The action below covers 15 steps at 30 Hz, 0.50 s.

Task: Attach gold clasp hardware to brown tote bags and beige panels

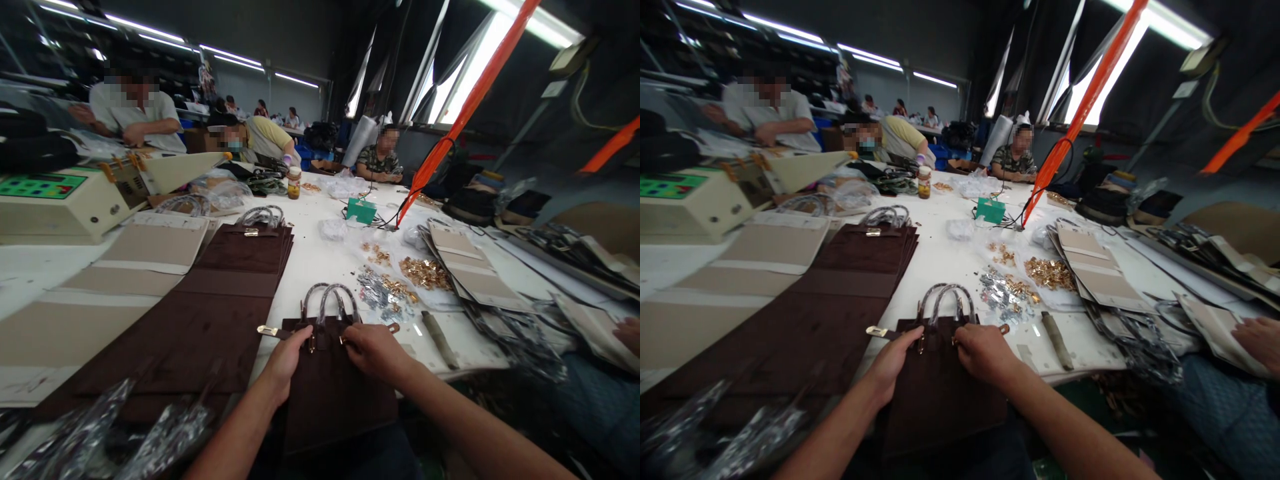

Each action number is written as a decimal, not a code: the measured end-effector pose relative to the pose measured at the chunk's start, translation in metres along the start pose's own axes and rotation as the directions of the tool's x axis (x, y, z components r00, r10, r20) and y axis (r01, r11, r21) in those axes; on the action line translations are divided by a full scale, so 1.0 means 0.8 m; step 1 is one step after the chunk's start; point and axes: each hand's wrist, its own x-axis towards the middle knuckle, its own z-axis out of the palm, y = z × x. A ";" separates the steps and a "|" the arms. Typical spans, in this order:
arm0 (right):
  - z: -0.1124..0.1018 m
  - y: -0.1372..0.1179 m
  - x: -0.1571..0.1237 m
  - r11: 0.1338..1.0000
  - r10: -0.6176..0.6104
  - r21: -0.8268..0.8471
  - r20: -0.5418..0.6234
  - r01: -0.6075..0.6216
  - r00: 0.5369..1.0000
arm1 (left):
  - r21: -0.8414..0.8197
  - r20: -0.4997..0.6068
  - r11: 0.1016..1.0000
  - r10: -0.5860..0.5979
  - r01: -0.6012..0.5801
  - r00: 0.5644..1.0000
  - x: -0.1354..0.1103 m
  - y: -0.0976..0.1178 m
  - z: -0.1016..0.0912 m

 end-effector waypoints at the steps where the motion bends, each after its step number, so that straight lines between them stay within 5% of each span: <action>1: 0.000 0.000 0.000 1.000 -0.005 0.005 0.008 0.005 1.000 | 0.000 -0.005 1.000 0.008 -0.008 1.000 0.000 -0.001 0.000; 15: 0.008 -0.019 -0.005 0.991 0.093 -0.095 -0.071 -0.099 0.993 | 0.044 0.019 0.999 0.020 -0.020 1.000 0.007 -0.006 -0.009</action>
